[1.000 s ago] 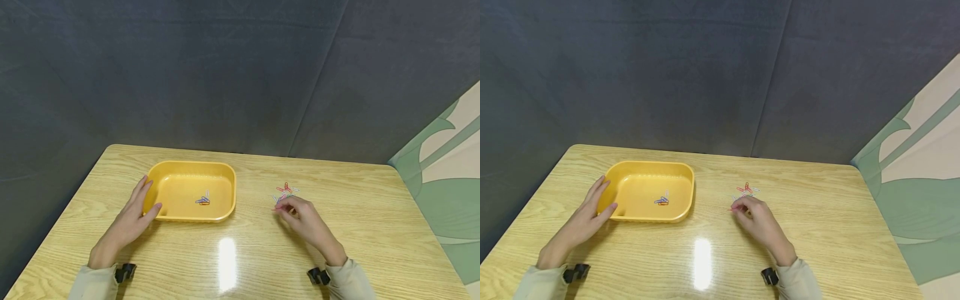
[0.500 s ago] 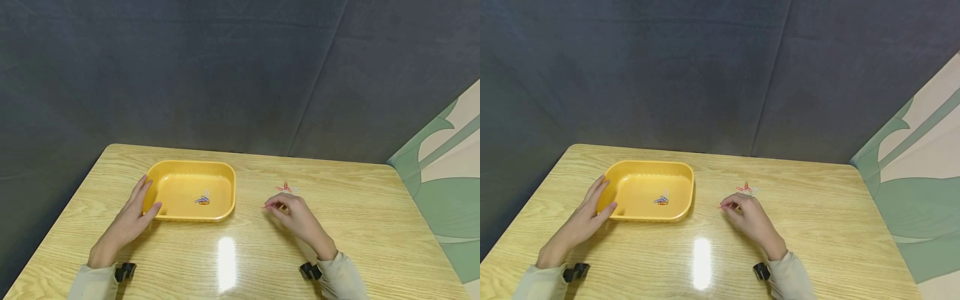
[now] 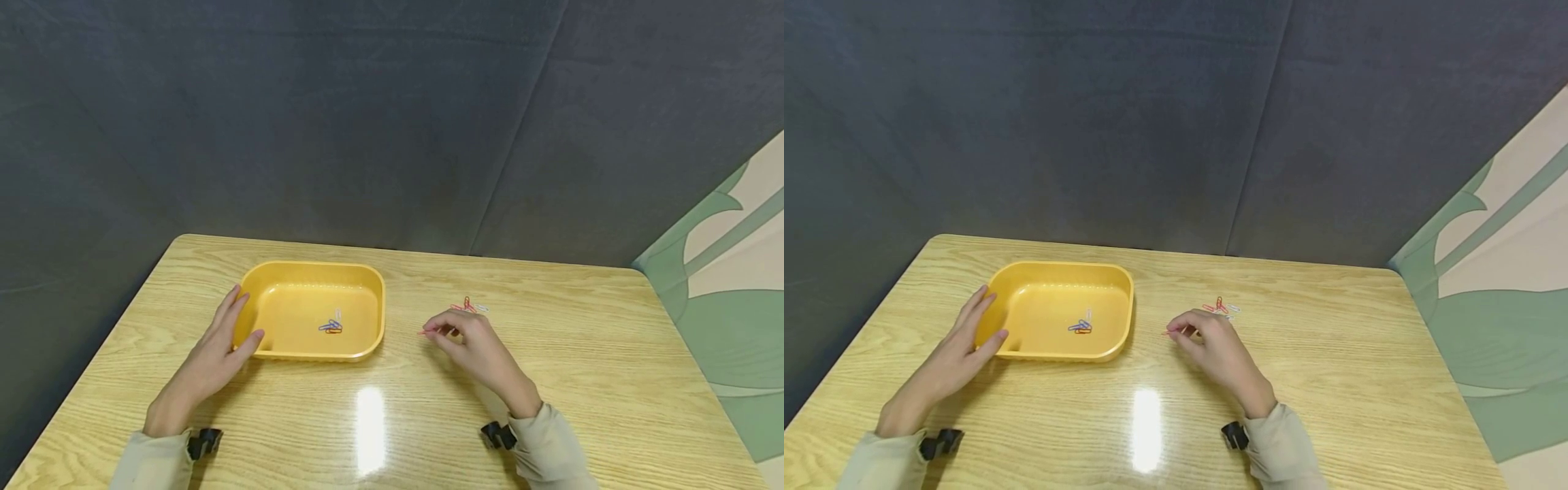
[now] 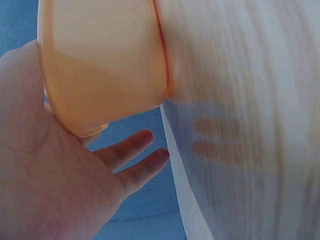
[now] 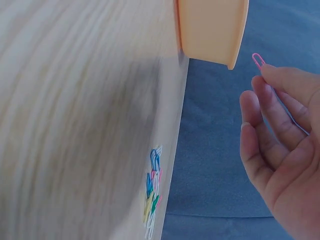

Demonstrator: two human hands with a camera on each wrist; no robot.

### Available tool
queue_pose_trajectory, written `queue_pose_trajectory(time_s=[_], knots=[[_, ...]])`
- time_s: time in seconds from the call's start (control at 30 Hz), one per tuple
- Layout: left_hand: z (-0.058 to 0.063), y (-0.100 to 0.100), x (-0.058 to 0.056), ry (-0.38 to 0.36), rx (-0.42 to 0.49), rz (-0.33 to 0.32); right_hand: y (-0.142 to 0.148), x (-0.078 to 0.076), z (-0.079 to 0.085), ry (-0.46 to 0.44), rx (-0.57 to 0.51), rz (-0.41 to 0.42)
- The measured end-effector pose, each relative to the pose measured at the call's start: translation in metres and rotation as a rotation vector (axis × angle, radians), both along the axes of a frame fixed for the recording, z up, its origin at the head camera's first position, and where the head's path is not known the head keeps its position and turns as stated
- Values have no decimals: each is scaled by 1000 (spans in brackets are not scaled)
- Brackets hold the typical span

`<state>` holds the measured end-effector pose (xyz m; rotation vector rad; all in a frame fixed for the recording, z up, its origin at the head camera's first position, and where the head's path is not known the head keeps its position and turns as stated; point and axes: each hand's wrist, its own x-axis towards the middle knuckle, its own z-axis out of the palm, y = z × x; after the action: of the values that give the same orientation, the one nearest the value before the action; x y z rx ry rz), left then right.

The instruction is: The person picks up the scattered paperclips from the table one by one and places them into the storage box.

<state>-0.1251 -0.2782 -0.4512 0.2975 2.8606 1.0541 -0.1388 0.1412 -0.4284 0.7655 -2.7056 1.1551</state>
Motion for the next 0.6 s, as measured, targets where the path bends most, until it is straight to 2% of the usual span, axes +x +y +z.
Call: queue_pose_trajectory(time_s=[0.6], knots=[[1, 0, 1, 0, 2, -3, -20, -8, 10, -41, 10, -34]])
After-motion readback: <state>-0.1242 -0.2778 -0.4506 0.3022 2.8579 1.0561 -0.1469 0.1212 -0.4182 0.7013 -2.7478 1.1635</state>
